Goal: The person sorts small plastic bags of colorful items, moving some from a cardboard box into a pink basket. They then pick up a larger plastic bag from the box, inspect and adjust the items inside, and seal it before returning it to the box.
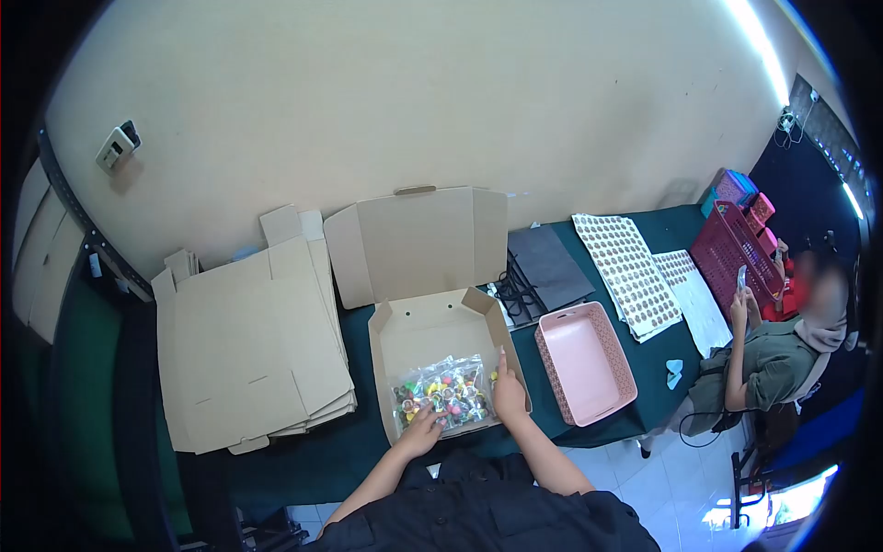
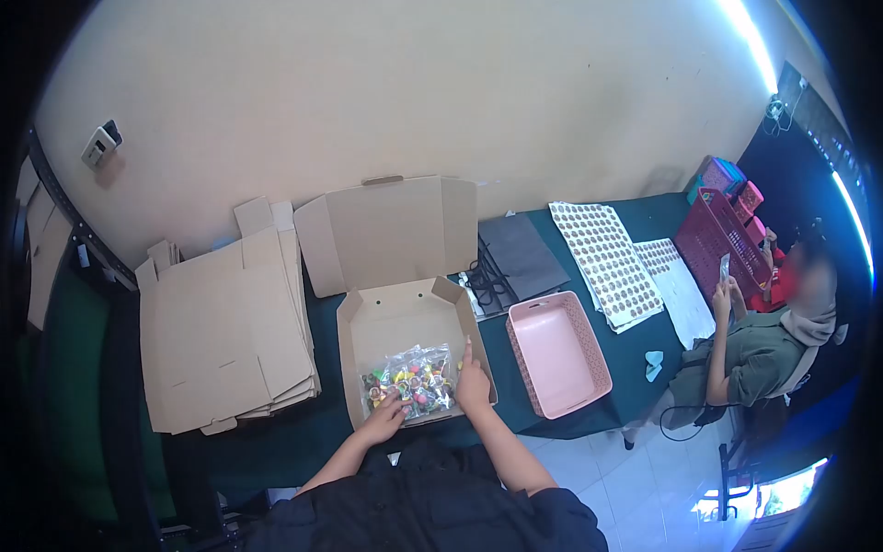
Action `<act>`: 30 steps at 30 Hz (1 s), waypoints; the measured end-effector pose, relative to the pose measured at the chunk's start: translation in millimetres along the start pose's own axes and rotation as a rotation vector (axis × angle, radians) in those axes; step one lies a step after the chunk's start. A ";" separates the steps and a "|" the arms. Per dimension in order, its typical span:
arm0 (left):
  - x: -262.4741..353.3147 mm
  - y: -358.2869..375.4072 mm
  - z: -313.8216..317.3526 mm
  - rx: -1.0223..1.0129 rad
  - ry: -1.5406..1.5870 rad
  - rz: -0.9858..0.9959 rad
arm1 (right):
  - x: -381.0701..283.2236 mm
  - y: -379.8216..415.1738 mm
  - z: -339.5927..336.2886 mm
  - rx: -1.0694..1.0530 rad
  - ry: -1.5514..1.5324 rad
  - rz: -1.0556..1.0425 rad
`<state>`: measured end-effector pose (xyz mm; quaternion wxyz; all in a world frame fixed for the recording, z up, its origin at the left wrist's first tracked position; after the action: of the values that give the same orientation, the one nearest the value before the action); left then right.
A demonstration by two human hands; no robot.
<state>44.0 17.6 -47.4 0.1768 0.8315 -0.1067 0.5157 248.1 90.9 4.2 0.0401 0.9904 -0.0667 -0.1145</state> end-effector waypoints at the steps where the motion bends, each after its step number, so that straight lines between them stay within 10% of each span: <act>1: -3.5 0.3 1.8 -0.006 -0.049 -0.005 | 2.6 -3.0 7.1 0.032 -0.153 -0.067; 6: 2.8 5.7 4.8 -0.056 -0.185 -0.039 | 11.0 -6.5 15.9 -0.126 -0.555 -0.138; 16: 6.0 8.8 5.3 -0.087 -0.244 -0.099 | -8.5 10.1 5.3 0.238 -0.161 -0.357; 18: 6.5 8.8 5.8 -0.092 -0.244 -0.107 | 0.6 3.4 34.7 -0.169 -0.157 -0.078; 30: 7.2 8.8 3.4 -0.064 -0.229 -0.091 | 17.6 3.1 41.9 -0.110 -0.173 0.079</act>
<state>46.8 8.2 -40.7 0.2131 0.8830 -0.1045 0.4050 254.9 82.6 -40.1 0.0932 0.9697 -0.1027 -0.2013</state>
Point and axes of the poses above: each hand's wrist, its own y-axis away from the middle knuckle, its own z-axis out of the palm, x = y × z, the point moved 5 cm from there along -y, towards the middle knuckle, and after that the axes turned 2 degrees about y, right-handed, at the moved point
